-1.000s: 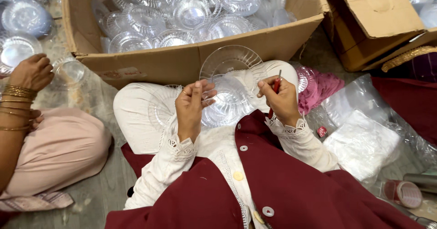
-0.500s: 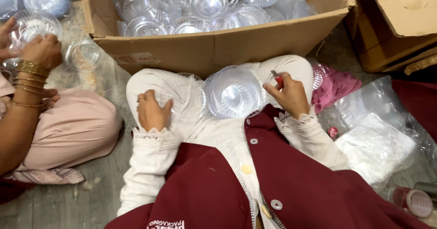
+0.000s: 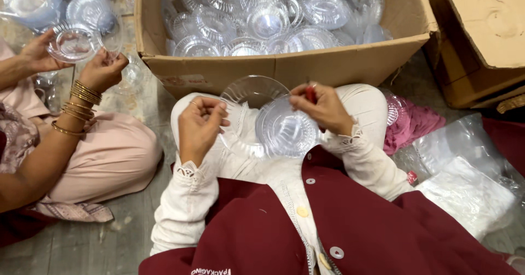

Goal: The person sits on the floor and uses a red utility knife to trim the edges of clear plastic plates. They hold each plate with one hand and carefully cut along the rim with the other, then place the trimmed plate into a pile.

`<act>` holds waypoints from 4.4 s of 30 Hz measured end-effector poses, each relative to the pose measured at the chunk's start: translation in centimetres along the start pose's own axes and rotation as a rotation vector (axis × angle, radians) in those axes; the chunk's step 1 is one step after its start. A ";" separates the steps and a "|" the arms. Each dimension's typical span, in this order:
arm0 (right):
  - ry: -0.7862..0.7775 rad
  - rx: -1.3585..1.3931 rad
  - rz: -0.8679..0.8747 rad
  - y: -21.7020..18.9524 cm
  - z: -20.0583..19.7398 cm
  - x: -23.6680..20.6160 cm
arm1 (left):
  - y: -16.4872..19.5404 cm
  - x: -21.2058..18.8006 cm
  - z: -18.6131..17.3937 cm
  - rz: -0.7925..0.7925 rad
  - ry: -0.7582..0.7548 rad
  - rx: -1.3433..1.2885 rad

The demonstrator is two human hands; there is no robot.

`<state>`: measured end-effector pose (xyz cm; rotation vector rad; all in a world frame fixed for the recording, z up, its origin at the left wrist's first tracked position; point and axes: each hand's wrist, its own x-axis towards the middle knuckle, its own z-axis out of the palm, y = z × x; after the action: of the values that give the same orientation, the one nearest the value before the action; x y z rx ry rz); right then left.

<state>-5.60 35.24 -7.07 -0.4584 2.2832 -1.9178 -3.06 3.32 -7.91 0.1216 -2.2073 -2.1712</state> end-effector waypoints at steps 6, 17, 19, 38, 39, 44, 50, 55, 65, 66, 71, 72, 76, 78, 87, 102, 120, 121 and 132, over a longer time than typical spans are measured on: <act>0.396 0.423 0.139 0.7 2.5 -0.4 | 0.4 -2.8 5.9 -0.079 -0.103 -0.681; 0.188 0.099 -0.045 2.3 -2.0 -5.3 | 0.8 -2.7 5.1 -0.118 -0.324 -0.251; 0.195 -0.058 -0.090 2.0 -3.6 -6.4 | 2.1 -3.0 3.5 -0.183 -0.481 -0.190; -0.452 -0.327 -0.333 -1.2 -3.4 -5.3 | 6.9 0.1 2.0 -0.447 -1.145 -0.032; -0.471 -0.326 -0.337 -1.0 -3.4 -5.3 | 6.8 0.1 2.0 -0.454 -1.161 -0.036; -0.521 -0.252 -0.352 0.4 -3.3 -5.7 | 6.7 0.1 2.2 -0.426 -1.175 -0.055; -0.596 -0.167 -0.274 1.6 -4.0 -6.9 | 7.1 -0.8 2.4 -0.381 -1.112 -0.029; -0.508 -0.228 -0.299 0.2 -3.5 -8.1 | 7.3 -1.2 2.1 -0.395 -1.086 -0.030; -0.370 -0.274 -0.198 1.3 -2.8 -9.5 | 7.8 -1.4 2.6 -0.361 -1.125 -0.005; -0.395 -0.237 -0.195 1.4 -3.1 -9.9 | 8.7 -2.3 2.6 -0.377 -1.101 0.009; -0.498 -0.282 -0.216 1.9 -3.0 -9.9 | 8.6 -3.5 1.9 -0.480 -1.026 -0.072; -0.489 -0.311 -0.211 2.2 -2.6 -9.3 | 7.7 -2.7 1.8 -0.471 -1.026 -0.085; -0.410 -0.313 -0.186 3.0 -1.4 -8.4 | 3.7 -1.2 0.7 -0.474 -0.947 -0.085; -0.424 -0.278 -0.063 3.4 -0.8 -8.5 | 2.9 -1.3 0.4 -0.463 -0.937 -0.080; -0.410 -0.240 0.002 5.0 0.2 -10.0 | 3.2 -1.5 0.2 -0.512 -0.928 -0.108; -0.465 -0.274 -0.147 9.2 0.2 -10.4 | 1.5 -0.9 0.0 -0.521 -1.005 -0.107; -0.415 -0.195 -0.048 6.5 1.5 -10.5 | 3.6 -2.6 -0.9 -0.503 -0.881 -0.170; -0.404 -0.179 -0.052 6.6 1.5 -10.6 | 3.6 -2.6 -0.8 -0.499 -0.875 -0.166; -0.227 -0.237 -0.024 3.9 0.7 -8.6 | 4.7 -1.9 0.5 -0.395 -0.746 -0.139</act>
<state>2.13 37.77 -11.91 -0.6944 2.3681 -1.5202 -1.32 4.09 -3.12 -0.3476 -2.5217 -2.9535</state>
